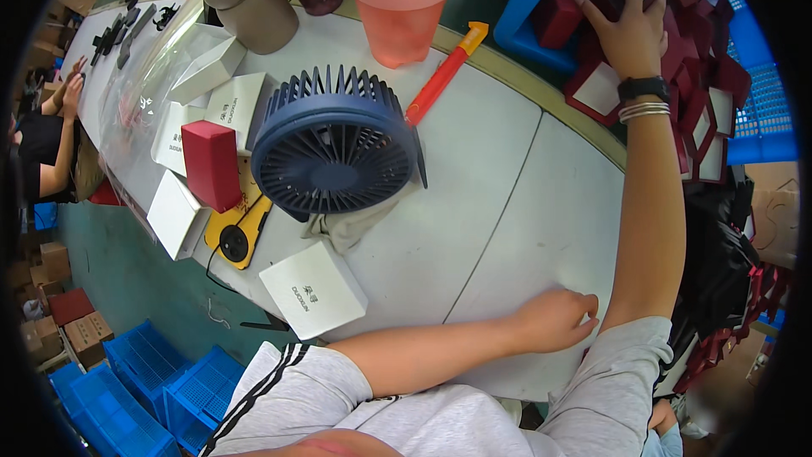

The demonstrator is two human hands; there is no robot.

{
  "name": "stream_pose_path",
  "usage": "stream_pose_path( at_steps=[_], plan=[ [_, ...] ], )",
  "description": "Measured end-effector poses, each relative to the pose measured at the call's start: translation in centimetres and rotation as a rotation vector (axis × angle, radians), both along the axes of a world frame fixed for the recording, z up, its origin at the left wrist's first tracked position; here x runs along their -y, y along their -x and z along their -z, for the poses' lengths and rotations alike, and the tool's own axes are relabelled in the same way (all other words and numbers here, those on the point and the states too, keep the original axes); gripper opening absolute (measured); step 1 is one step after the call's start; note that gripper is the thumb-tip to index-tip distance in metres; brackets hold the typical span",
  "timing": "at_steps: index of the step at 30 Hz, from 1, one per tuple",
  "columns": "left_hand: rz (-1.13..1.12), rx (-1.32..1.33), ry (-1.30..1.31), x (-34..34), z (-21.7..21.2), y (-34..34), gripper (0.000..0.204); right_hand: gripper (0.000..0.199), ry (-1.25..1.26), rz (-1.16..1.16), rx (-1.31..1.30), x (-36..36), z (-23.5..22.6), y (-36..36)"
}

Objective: Placing foam inserts into jewelry boxes and organizing them on a workbench.

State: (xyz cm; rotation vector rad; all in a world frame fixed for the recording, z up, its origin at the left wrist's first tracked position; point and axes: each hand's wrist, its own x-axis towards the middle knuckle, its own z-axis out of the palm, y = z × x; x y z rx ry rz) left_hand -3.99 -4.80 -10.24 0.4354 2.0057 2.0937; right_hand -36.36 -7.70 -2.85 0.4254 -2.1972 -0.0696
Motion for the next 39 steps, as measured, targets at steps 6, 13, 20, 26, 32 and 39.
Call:
stream_pose_path(
  at_steps=[6,13,20,26,32,39],
  plan=[
    [-0.029,0.161,-0.107,-0.2,-0.6,0.9,0.02,0.054,0.152,-0.238,0.255,-2.5,-1.4,0.1],
    [-0.296,0.194,-0.469,0.5,0.4,1.5,0.05,0.047,0.332,-0.409,0.391,-10.3,-3.2,-12.2],
    [-0.366,0.315,-0.862,0.2,0.0,2.4,0.079,0.067,0.197,-0.205,1.121,-15.5,-2.2,-24.3],
    [-0.437,0.41,-0.741,-0.4,0.4,3.1,0.071,0.059,0.519,-0.376,1.236,-20.1,-0.3,-23.8],
    [-0.451,0.334,-0.442,0.0,0.0,2.8,0.081,0.02,0.51,-0.158,0.998,-20.3,0.5,-18.5],
    [-0.165,0.144,-0.111,0.4,-0.2,1.4,0.092,0.058,0.652,-0.751,1.448,-9.6,-2.8,-18.5]
  ],
)
